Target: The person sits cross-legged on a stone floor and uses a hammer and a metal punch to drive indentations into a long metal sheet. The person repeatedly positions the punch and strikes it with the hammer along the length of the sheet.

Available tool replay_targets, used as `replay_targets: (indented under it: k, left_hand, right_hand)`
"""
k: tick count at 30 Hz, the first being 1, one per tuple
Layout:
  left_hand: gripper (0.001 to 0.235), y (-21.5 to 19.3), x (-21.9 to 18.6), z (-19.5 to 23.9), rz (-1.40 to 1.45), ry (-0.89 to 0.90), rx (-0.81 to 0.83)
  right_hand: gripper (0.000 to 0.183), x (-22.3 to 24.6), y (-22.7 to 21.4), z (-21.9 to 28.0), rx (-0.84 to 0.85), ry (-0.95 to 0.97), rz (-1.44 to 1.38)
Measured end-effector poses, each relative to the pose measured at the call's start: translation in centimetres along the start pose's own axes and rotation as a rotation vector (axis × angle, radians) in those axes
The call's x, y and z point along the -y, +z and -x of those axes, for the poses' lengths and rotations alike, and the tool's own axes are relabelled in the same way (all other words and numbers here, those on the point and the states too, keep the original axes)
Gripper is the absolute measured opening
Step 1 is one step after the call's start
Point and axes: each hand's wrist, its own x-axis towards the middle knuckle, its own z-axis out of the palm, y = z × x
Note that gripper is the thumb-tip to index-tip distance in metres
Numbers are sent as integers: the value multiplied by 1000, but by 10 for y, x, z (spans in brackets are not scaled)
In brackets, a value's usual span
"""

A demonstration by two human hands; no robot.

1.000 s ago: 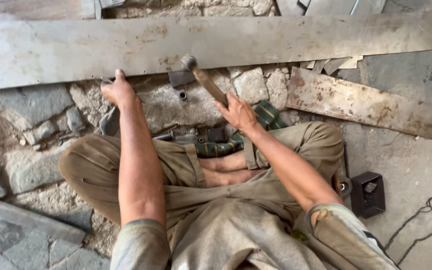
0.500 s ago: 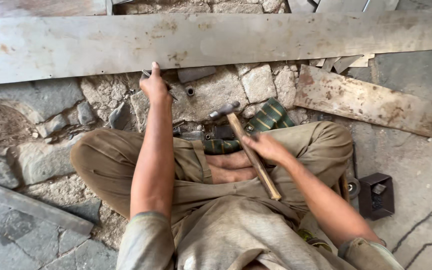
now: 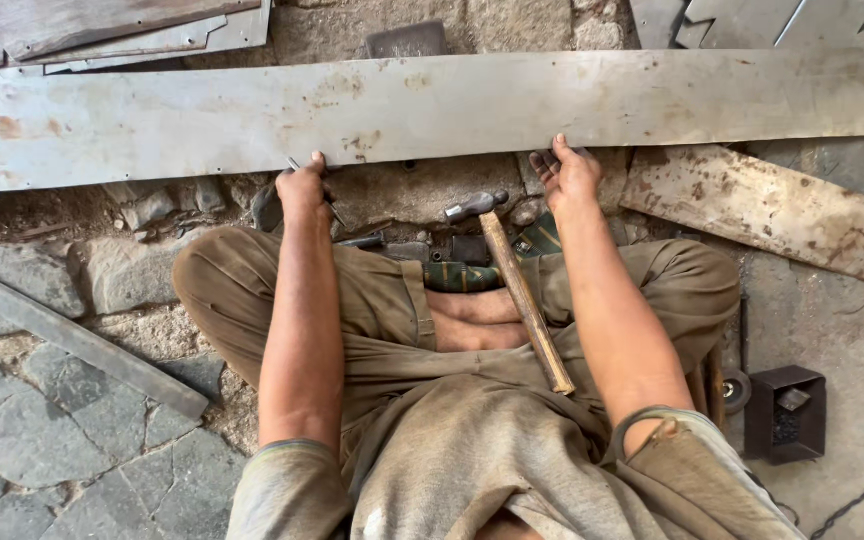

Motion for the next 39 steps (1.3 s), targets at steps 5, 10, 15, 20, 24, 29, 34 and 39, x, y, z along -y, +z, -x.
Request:
replay_targets:
  k: [5, 10, 15, 20, 24, 29, 34, 39]
  left_hand:
    - [22, -10, 36, -11, 68, 61, 34]
    - [40, -1, -1, 34, 130, 104, -46]
    - [35, 23, -42, 92, -36, 769, 171]
    - [36, 26, -51, 70, -187, 631, 236]
    - [40, 6, -52, 12, -42, 465, 83]
    - [51, -8, -22, -40, -163, 125, -95]
    - [30, -11, -13, -48, -65, 64, -130]
    - [21, -18, -8, -33, 8, -15, -65]
  right_hand:
    - [21, -15, -35, -3, -35, 32, 11]
    - [14, -12, -24, -13, 69, 86, -9]
    - [10, -9, -16, -9, 78, 160, -105]
    - [10, -16, -28, 9, 130, 178, -154]
    - [13, -32, -16, 9, -54, 142, -14]
    - [16, -44, -17, 0, 125, 191, -85]
    - [15, -37, -10, 20, 57, 96, 45]
    - [16, -28, -7, 54, -5, 58, 57]
